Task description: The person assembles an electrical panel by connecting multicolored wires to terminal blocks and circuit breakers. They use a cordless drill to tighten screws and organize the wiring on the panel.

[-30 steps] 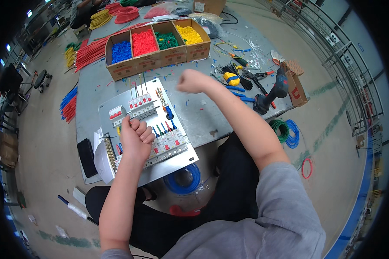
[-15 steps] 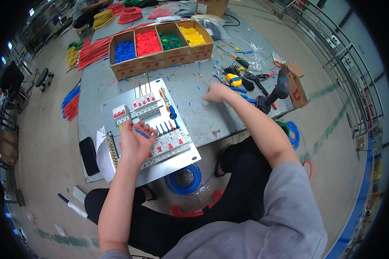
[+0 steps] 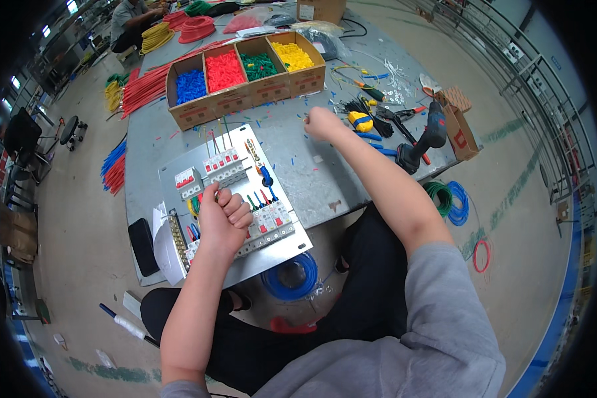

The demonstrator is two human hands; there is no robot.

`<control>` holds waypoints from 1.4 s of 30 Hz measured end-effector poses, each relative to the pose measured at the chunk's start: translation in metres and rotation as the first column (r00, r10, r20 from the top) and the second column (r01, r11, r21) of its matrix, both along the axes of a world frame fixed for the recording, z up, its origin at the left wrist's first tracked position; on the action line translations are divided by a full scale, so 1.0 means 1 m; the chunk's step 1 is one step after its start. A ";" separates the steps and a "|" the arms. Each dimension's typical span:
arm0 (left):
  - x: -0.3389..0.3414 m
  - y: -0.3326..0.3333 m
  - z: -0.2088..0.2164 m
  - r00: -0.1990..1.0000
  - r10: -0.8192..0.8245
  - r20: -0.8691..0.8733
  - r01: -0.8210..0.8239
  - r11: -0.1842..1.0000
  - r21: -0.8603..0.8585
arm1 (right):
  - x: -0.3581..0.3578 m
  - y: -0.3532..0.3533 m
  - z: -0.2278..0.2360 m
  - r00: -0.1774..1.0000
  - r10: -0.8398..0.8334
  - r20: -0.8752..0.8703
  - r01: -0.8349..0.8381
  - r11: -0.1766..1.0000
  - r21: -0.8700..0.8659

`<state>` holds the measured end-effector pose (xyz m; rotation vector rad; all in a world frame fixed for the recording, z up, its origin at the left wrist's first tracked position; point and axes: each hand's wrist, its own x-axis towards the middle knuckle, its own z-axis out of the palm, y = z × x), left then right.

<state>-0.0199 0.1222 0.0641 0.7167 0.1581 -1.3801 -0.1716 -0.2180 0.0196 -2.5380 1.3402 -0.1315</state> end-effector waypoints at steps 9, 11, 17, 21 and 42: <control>0.009 0.009 -0.006 0.997 0.077 0.015 -0.078 0.994 0.081 | 0.014 -0.002 -0.030 0.975 0.120 -0.187 -0.123 0.992 -0.007; 0.014 0.015 -0.010 0.996 0.083 0.043 -0.086 0.993 0.085 | 0.027 0.007 -0.024 0.968 0.187 -0.166 -0.182 0.982 0.044; 0.010 0.010 -0.015 0.999 0.049 0.023 -0.050 0.997 0.055 | 0.017 0.008 -0.021 0.995 0.085 -0.046 -0.090 0.991 -0.097; 0.020 0.019 -0.020 0.996 0.074 0.050 -0.077 0.996 0.045 | 0.045 0.055 -0.018 0.940 0.253 -0.228 -0.214 0.960 0.183; 0.002 0.001 -0.011 0.996 0.088 0.004 -0.088 0.994 0.068 | 0.098 0.063 0.001 0.931 0.189 0.311 -0.219 0.974 0.065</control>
